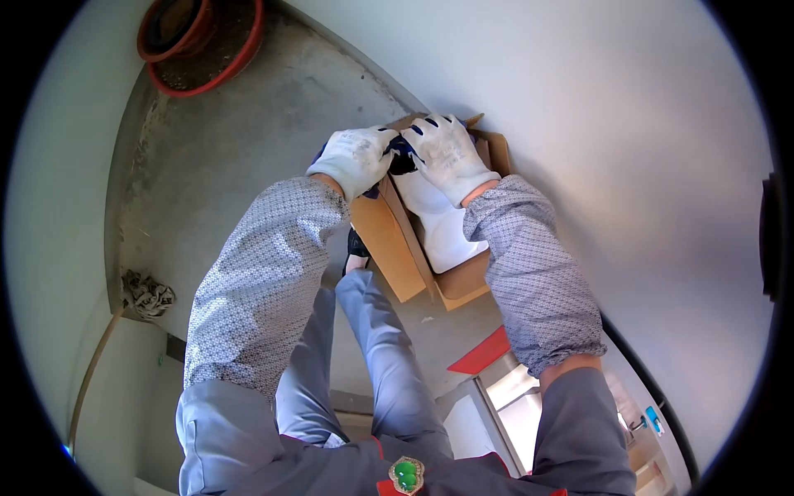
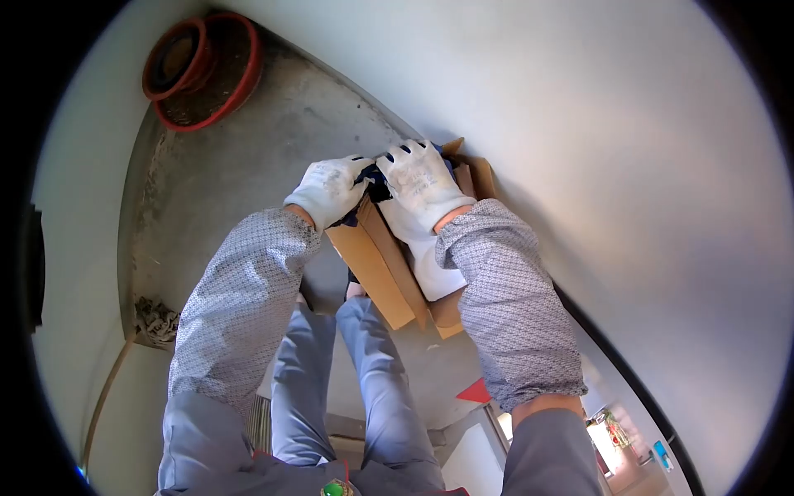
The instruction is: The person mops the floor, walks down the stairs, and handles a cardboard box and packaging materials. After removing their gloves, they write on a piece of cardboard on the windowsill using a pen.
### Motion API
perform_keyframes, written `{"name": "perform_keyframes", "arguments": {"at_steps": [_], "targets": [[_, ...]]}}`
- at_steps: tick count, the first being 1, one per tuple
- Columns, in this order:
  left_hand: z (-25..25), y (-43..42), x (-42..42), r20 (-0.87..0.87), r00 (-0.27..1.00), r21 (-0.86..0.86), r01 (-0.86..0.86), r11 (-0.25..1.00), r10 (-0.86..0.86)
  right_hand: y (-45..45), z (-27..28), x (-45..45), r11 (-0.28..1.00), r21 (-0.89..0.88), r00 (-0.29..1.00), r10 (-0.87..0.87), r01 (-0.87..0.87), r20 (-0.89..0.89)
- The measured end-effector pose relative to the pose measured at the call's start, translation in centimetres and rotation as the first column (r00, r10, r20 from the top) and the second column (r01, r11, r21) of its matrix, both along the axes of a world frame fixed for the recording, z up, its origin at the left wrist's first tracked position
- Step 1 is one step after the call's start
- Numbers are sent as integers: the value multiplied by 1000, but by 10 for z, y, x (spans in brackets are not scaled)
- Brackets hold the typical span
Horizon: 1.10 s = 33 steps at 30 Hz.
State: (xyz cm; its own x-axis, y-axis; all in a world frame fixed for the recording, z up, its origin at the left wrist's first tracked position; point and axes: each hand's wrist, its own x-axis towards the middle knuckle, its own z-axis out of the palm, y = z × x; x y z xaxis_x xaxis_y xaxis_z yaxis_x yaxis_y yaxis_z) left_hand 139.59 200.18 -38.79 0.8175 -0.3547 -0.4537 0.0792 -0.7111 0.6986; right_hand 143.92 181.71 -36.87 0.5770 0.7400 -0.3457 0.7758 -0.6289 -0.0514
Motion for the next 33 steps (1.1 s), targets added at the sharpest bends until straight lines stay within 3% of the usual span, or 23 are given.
{"name": "perform_keyframes", "arguments": {"at_steps": [5,8,11,13,15,18,21,23,24,25,29,33], "targets": [[14,-6,8,-40,996,65,82,995,-80,-3,3,0,998,-26,999,50,-50,-12],[5,-6,3,38,999,-15,39,999,-38,-8,-3,-5,999,14,999,52,-52,5],[-9,-6,-1,43,993,-140,-101,985,108,-8,-13,-9,996,68,997,46,-50,60],[-12,-1,-1,-189,963,-274,-238,932,191,-8,-17,-10,996,69,996,57,-61,65],[-6,3,0,-454,849,-330,-443,834,272,-9,-24,-14,993,92,995,67,-74,75],[-20,6,-2,-410,874,-373,-422,826,261,-8,-28,-17,984,156,993,77,-90,87],[-5,8,7,-575,790,-279,-434,857,213,-11,-27,-14,977,189,994,86,-96,63],[-8,7,6,-117,990,-184,-96,978,75,-9,-21,-11,976,183,992,110,-120,64],[-7,7,5,114,992,-72,55,996,-47,-7,-15,-11,984,142,993,104,-111,61],[-5,5,4,92,988,23,120,993,-122,-6,-9,-12,989,103,994,98,-103,58],[2,4,-1,184,974,-7,138,990,-134,3,2,-4,997,-7,994,82,-83,-71],[-10,-4,-12,193,975,-124,-86,989,109,-6,-10,-5,978,-10,977,208,-209,-40]]}}
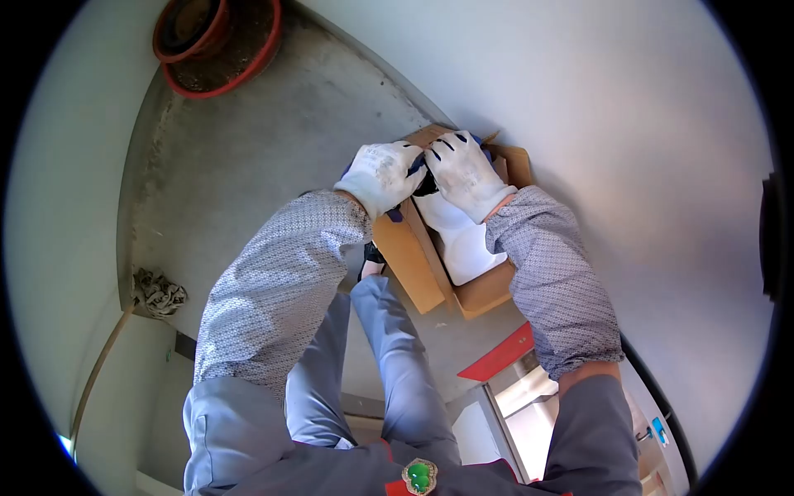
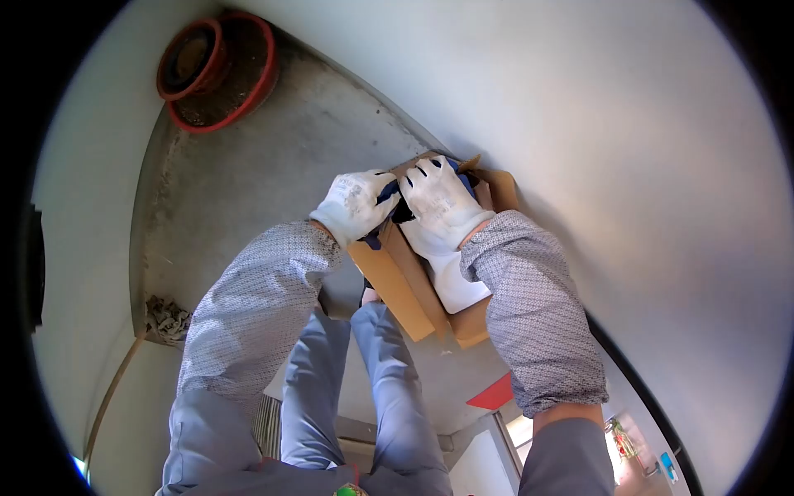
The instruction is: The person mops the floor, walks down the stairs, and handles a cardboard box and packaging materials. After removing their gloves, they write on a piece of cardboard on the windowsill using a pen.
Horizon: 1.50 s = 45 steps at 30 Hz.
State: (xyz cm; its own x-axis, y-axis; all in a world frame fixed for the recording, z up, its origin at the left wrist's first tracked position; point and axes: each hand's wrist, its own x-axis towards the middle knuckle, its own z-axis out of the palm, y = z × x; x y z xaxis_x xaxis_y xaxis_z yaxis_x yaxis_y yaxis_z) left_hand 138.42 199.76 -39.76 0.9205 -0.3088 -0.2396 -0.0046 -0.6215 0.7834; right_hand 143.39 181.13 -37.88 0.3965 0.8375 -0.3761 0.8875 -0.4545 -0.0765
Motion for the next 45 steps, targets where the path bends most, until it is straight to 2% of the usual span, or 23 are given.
{"name": "perform_keyframes", "arguments": {"at_steps": [4,7,11,14,18,21,22,26,28,29,30,31,33,34,35,37,38,40,41,42,43,44,45], "targets": [[-14,-2,-7,-321,914,-188,-319,929,249,-1,-10,-6,988,154,998,-27,16,65],[-26,3,-11,-292,922,-319,-343,883,253,-2,-8,-9,979,182,995,-98,96,1],[-15,7,-11,-202,974,-164,-137,977,103,-12,-12,-15,985,145,995,-97,95,7],[-16,1,-14,-384,891,-234,-349,907,243,-10,-11,-16,976,185,993,-117,114,3],[-10,-9,-19,-659,652,-267,-668,694,375,-12,-11,-26,975,171,986,-156,145,54],[-37,-15,-29,-741,521,-253,-801,543,424,-15,-16,-31,964,212,979,-184,162,85],[-51,-18,-33,-738,502,-292,-840,457,450,-17,-17,-33,957,232,977,-198,176,75],[-63,-11,-46,-794,128,-191,-981,-44,594,-32,-15,-44,929,298,969,-242,217,47],[-112,0,-75,-292,569,-438,-794,421,769,-40,-13,-50,933,274,967,-253,234,35],[-80,9,-71,-516,552,-570,-792,219,655,-42,-16,-52,934,264,965,-260,242,34],[-46,18,-67,-720,504,-603,-794,-72,477,-42,-19,-53,934,256,964,-265,248,33],[-10,26,-61,-857,436,-510,-796,-327,274,-39,-19,-55,935,247,962,-270,254,30],[11,35,-59,-906,350,-412,-859,-305,238,-28,-7,-55,930,162,944,-326,329,-44],[16,40,-64,-782,588,-623,-728,-285,208,-20,6,-53,925,131,934,-351,358,-72],[24,48,-68,-670,704,-741,-654,-151,236,-13,17,-52,918,98,922,-374,383,-101],[66,63,-82,-635,723,-746,-665,26,272,-4,40,-54,839,176,853,-478,514,-210],[90,72,-92,-536,764,-734,-632,248,359,3,60,-61,770,215,794,-544,601,-272],[147,79,-124,-654,674,-680,-723,124,345,27,123,-79,607,274,658,-611,746,-439],[165,82,-146,-692,651,-668,-741,67,313,29,141,-99,491,112,446,-643,864,-622],[185,84,-169,-700,617,-598,-782,177,360,38,163,-119,343,-80,90,-451,936,-888],[206,84,-196,-707,578,-507,-816,279,407,42,179,-144,421,-28,165,-415,906,-895],[218,83,-225,-646,615,-470,-787,400,452,54,207,-163,473,-105,102,-391,875,-915],[230,84,-246,-575,657,-420,-749,513,488,60,214,-190,501,-49,118,-296,864,-948]]}}
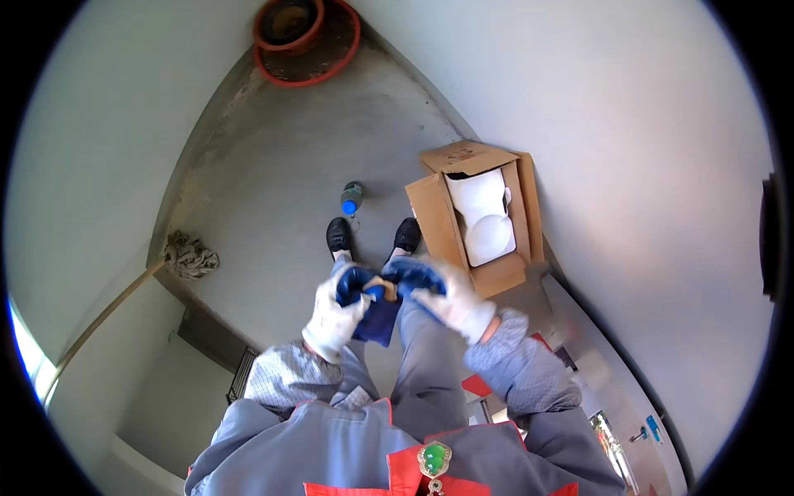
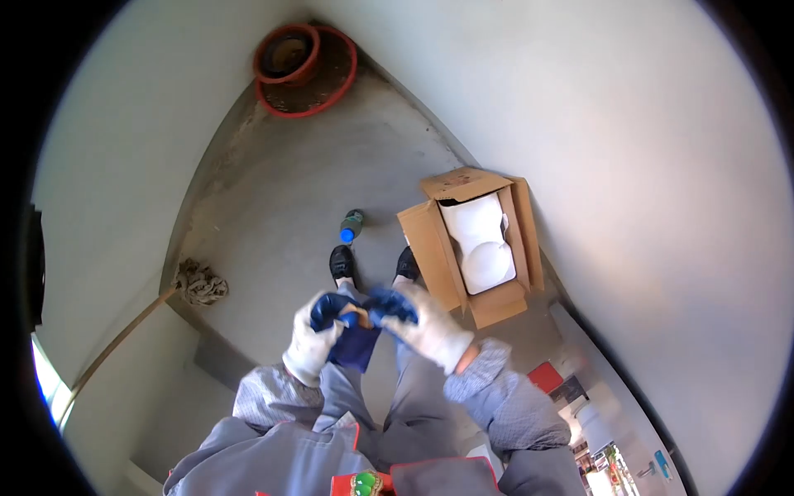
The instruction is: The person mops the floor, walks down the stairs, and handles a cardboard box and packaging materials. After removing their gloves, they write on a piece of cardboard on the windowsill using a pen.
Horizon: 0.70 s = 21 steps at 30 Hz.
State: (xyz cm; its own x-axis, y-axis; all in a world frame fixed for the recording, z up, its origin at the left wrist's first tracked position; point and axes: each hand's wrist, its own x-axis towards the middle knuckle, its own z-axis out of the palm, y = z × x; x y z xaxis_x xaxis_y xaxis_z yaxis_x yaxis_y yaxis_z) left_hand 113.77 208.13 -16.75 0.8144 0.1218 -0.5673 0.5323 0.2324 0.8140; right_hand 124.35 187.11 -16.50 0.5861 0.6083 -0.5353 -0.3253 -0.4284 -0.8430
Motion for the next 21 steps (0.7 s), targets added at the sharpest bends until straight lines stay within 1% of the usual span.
{"name": "perform_keyframes", "arguments": {"at_steps": [1,2,4,5,7,8,9,10,12,13,14,15,16,17,18,19,20,21], "targets": [[30,-2,-8,-131,991,-10,-35,999,33,13,14,-22,995,93,991,-28,41,-132],[42,-6,-22,-128,986,-32,-111,993,106,21,29,-36,998,24,995,54,-52,-79],[56,-4,-52,-162,983,33,-81,996,86,30,38,-62,988,-11,985,150,-151,-84],[68,-4,-59,-179,967,-23,-186,982,179,36,48,-69,974,-61,976,218,-219,-21],[82,1,-80,-171,966,26,-193,981,194,51,67,-76,927,-161,926,359,-339,118],[92,7,-90,-156,964,65,-206,976,214,58,77,-81,903,-199,907,408,-382,109],[101,10,-96,-182,960,80,-199,977,210,61,79,-86,903,-192,897,414,-384,155],[114,15,-101,-181,949,47,-255,966,259,66,84,-91,904,-182,884,420,-387,206],[110,19,-126,-149,921,100,-349,932,361,79,103,-86,897,-205,877,431,-391,213],[120,34,-136,-146,884,108,-432,895,444,89,119,-88,932,-238,907,331,-272,260],[132,48,-148,-141,842,108,-510,853,521,89,101,-98,989,-114,984,113,-98,140],[130,64,-164,-78,819,198,-547,814,569,100,113,-88,995,-95,1000,5,-3,21],[138,82,-180,-54,742,177,-652,737,668,114,130,-81,991,-97,990,-102,92,-101],[151,103,-193,-109,652,115,-741,661,750,130,148,-73,995,-88,996,-48,55,81],[168,121,-205,-174,556,53,-819,572,813,143,162,-68,996,-85,966,3,20,260],[190,139,-218,-189,490,48,-861,506,851,157,163,-66,997,-65,972,-15,31,236],[210,159,-229,-205,421,45,-898,438,884,174,168,-62,999,-51,949,13,3,314],[226,180,-250,85,826,486,-522,701,557,199,184,-62,1000,-20,952,-9,16,308]]}}
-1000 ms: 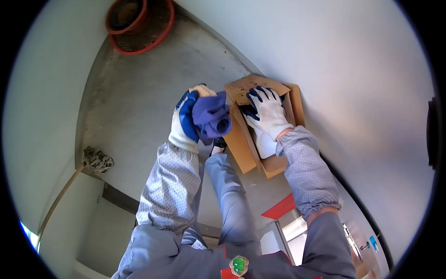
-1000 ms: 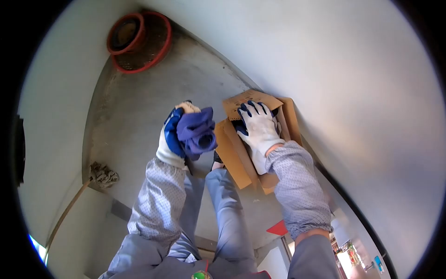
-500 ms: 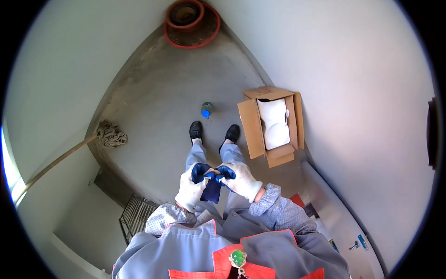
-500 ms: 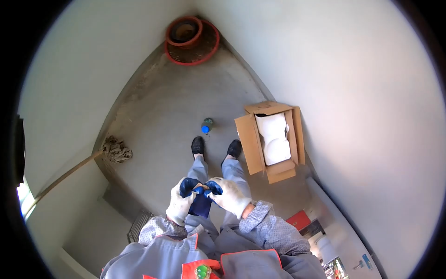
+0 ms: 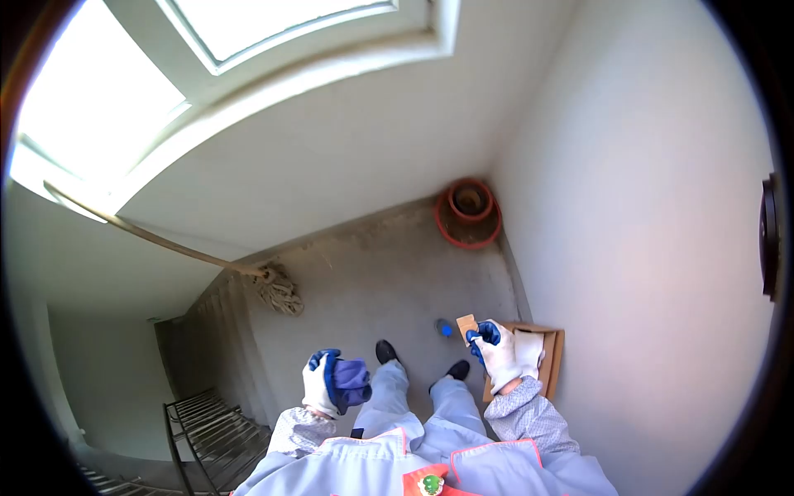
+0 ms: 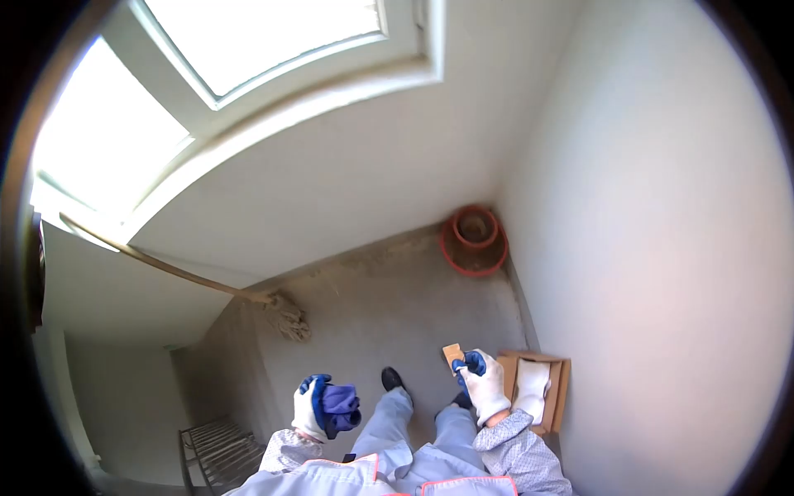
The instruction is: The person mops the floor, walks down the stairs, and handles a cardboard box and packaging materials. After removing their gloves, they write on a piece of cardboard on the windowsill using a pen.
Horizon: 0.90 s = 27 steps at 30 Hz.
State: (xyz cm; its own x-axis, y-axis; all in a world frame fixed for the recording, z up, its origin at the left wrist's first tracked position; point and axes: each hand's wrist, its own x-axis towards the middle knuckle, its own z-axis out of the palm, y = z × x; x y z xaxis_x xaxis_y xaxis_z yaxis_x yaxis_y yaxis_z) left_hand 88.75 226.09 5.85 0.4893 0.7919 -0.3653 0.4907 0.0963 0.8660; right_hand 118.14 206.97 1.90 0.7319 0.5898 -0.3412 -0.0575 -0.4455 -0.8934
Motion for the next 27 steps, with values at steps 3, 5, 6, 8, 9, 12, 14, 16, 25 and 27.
{"name": "perform_keyframes", "arguments": {"at_steps": [3,5,6,8,9,12,14,16,25,27], "targets": [[23,43,-46,-147,986,625,154,766,-78,76,57,-8,990,102,971,-78,103,-224],[28,76,-66,296,917,149,-320,936,267,132,64,-23,989,144,977,-11,42,-212],[31,92,-72,431,766,-83,-492,866,477,160,70,-31,987,163,983,14,17,-185],[42,124,-76,446,641,-222,-596,771,624,217,93,-46,986,165,976,58,-23,-210],[48,140,-78,449,566,-288,-641,712,691,219,100,-38,978,205,966,78,-27,-247],[79,201,-73,549,479,-259,-682,684,685,304,115,-31,948,276,966,208,-160,-153],[109,236,-59,590,475,-185,-707,682,653,358,141,-21,936,328,963,198,-129,-186],[141,267,-39,623,491,-75,-738,670,610,413,151,-1,919,365,962,218,-146,-163],[214,446,46,810,428,125,-795,594,402,614,184,53,961,77,963,259,-264,68],[201,491,63,808,461,241,-827,508,366,631,184,63,943,68,945,323,-326,51]]}}
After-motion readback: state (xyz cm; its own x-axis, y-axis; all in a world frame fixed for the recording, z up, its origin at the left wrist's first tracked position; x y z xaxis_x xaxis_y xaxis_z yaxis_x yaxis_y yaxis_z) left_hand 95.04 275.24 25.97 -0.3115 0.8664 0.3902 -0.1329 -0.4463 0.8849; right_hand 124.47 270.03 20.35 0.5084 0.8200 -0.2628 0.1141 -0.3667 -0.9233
